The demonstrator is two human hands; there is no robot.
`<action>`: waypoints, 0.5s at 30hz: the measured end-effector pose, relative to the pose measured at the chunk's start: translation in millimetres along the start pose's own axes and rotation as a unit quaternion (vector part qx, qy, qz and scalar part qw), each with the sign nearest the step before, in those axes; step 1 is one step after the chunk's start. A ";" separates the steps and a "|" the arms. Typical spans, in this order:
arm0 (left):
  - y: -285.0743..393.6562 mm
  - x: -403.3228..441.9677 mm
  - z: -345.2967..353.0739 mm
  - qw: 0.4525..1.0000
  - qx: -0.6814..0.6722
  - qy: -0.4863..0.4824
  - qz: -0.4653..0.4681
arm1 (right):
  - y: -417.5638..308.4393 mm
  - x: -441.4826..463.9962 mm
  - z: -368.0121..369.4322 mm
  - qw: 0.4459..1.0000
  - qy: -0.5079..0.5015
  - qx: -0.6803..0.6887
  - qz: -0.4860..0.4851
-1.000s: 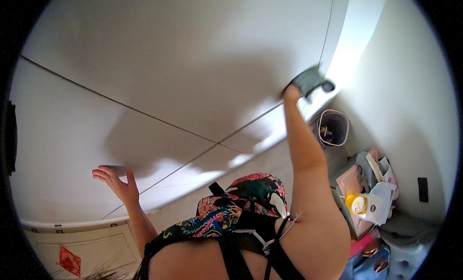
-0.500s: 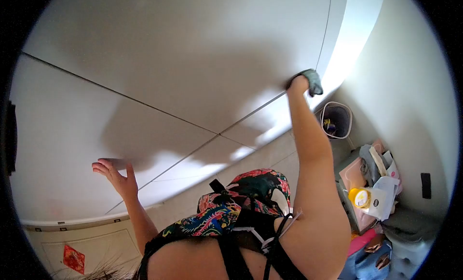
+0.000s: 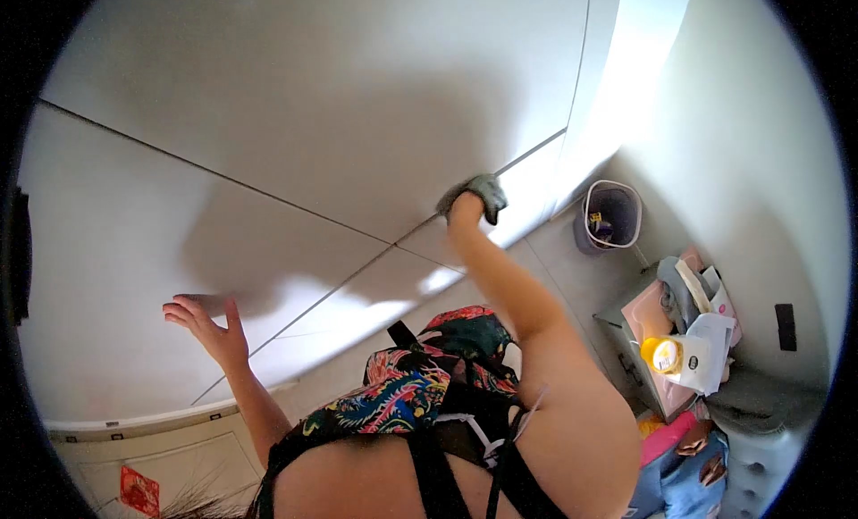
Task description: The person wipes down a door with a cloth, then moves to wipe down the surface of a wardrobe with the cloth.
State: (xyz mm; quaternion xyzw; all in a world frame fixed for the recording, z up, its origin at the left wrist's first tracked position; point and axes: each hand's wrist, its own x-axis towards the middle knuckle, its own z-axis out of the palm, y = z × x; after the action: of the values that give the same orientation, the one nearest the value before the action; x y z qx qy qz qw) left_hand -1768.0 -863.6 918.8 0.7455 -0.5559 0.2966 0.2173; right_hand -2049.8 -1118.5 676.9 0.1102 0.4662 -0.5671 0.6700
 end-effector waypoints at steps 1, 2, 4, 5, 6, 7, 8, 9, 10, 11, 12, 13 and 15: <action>-1.7 1.2 -2.7 1.000 0.003 0.002 0.000 | -18.8 5.1 3.1 1.000 0.006 0.022 -0.008; -1.9 1.5 -4.7 1.000 0.000 -0.003 0.010 | -41.7 12.1 4.6 0.999 0.014 0.030 -0.032; -0.9 -0.1 -5.7 1.000 -0.007 -0.011 0.016 | -80.5 115.4 -13.1 0.984 -0.017 0.035 -0.176; 0.2 0.0 -5.5 1.000 -0.007 -0.009 0.018 | -108.5 156.0 -23.6 0.946 -0.033 -0.131 -0.293; 1.8 0.8 -3.8 1.000 -0.007 -0.005 0.019 | -139.2 117.3 -4.1 0.965 -0.019 -0.039 -0.260; 2.7 0.1 -3.4 1.000 -0.008 -0.003 0.018 | -178.0 56.6 20.9 0.973 -0.003 0.054 -0.223; 2.8 -1.1 -3.3 1.000 -0.013 -0.009 0.007 | -196.0 45.2 28.8 0.975 0.044 0.034 -0.216; 2.7 -0.9 -2.0 1.000 -0.017 -0.014 -0.003 | -200.4 52.7 30.7 0.973 0.062 0.043 -0.217; 2.1 0.6 -0.6 1.000 -0.014 -0.015 -0.002 | -198.8 62.5 29.5 0.972 0.081 0.051 -0.215; 1.1 1.1 -1.8 1.000 -0.010 -0.017 0.008 | -190.1 71.9 25.5 0.973 0.084 0.049 -0.209; 0.7 0.9 -4.1 1.000 -0.005 -0.018 0.017 | -179.2 81.5 21.6 0.956 0.088 0.024 -0.280; 1.3 0.7 -5.8 1.000 -0.001 -0.019 0.016 | -172.2 90.6 18.3 0.932 0.090 -0.001 -0.352; 4.8 0.8 -5.1 1.000 0.001 -0.014 0.021 | -163.6 81.5 18.7 0.954 0.049 0.035 -0.293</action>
State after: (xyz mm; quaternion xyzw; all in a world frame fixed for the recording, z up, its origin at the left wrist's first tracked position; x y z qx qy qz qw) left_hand -1773.4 -862.1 923.1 0.7379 -0.5740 0.2916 0.2023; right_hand -2187.9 -1239.1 688.2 0.0194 0.4900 -0.7483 0.4468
